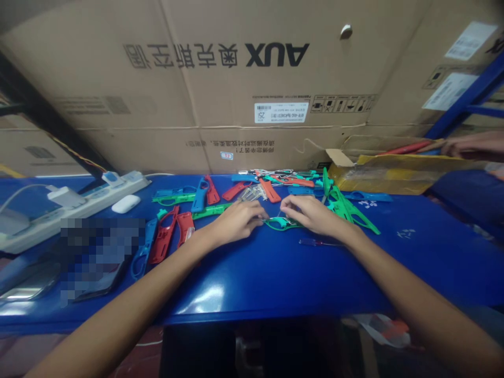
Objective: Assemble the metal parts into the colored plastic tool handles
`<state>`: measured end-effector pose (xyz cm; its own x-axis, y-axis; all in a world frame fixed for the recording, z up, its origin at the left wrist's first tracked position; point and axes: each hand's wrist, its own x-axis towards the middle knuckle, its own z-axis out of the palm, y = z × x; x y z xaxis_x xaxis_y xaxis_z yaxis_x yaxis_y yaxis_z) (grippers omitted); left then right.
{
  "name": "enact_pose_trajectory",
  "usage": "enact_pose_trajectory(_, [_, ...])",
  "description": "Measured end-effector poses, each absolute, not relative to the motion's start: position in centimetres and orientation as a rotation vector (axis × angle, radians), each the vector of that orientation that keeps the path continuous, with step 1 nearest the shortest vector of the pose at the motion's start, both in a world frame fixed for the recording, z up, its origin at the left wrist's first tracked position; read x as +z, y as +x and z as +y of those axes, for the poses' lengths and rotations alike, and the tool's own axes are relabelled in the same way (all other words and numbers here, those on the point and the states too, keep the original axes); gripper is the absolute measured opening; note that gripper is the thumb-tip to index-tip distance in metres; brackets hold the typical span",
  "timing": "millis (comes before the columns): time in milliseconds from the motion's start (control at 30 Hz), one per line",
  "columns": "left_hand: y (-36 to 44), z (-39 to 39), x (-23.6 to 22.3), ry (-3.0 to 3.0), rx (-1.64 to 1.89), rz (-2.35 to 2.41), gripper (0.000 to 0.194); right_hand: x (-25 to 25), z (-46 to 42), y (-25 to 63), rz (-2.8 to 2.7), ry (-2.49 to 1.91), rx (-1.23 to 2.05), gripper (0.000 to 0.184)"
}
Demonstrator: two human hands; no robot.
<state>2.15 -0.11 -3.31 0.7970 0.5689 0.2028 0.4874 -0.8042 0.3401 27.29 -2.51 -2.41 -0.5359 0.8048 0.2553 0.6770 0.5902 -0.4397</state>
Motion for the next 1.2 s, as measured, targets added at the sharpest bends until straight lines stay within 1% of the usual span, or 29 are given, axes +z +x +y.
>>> enact_pose_trajectory(100, [2.2, -0.1, -3.5, 2.722, 0.429, 0.809, 0.022, -2.7, -2.5, 26.8, -2.322, -1.195, 0.403, 0.025])
enact_pose_trajectory(300, [2.4, -0.4, -3.5, 2.724, 0.442, 0.826, 0.019, -3.4, -2.2, 25.5, -2.249, -1.319, 0.291, 0.021])
enact_pose_trajectory(467, [2.5, -0.4, -3.5, 2.704, 0.472, 0.817, 0.015, -3.3, -2.2, 25.2, -2.132, -1.211, 0.29, 0.025])
enact_pose_trajectory(567, [2.5, -0.4, -3.6, 2.71, 0.467, 0.831, 0.014, -3.5, -2.0, 25.0, -2.096, -1.256, 0.297, 0.023])
enact_pose_trajectory(733, [2.4, -0.6, -3.7, 2.71, 0.474, 0.823, 0.032, -3.9, -1.8, 24.7, -2.15, -1.563, 0.174, 0.016])
enact_pose_trajectory(833, [2.4, -0.6, -3.7, 2.799, 0.394, 0.819, 0.033, -3.9, -1.8, 25.0, -2.222, -1.647, 0.114, 0.015])
enact_pose_trajectory(933, [2.5, -0.7, -3.7, 2.833, 0.345, 0.836, 0.031, -3.3, -2.0, 25.7, -2.331, -1.552, 0.113, 0.015])
enact_pose_trajectory(1033, [2.5, -0.7, -3.6, 2.837, 0.34, 0.834, 0.032, -2.0, -2.5, 26.9, -2.482, -1.358, 0.222, 0.016])
enact_pose_trajectory(1200, [2.6, -0.9, -3.3, 2.869, 0.314, 0.834, 0.033, -0.2, -3.0, 28.3, -2.641, -1.246, 0.389, 0.022])
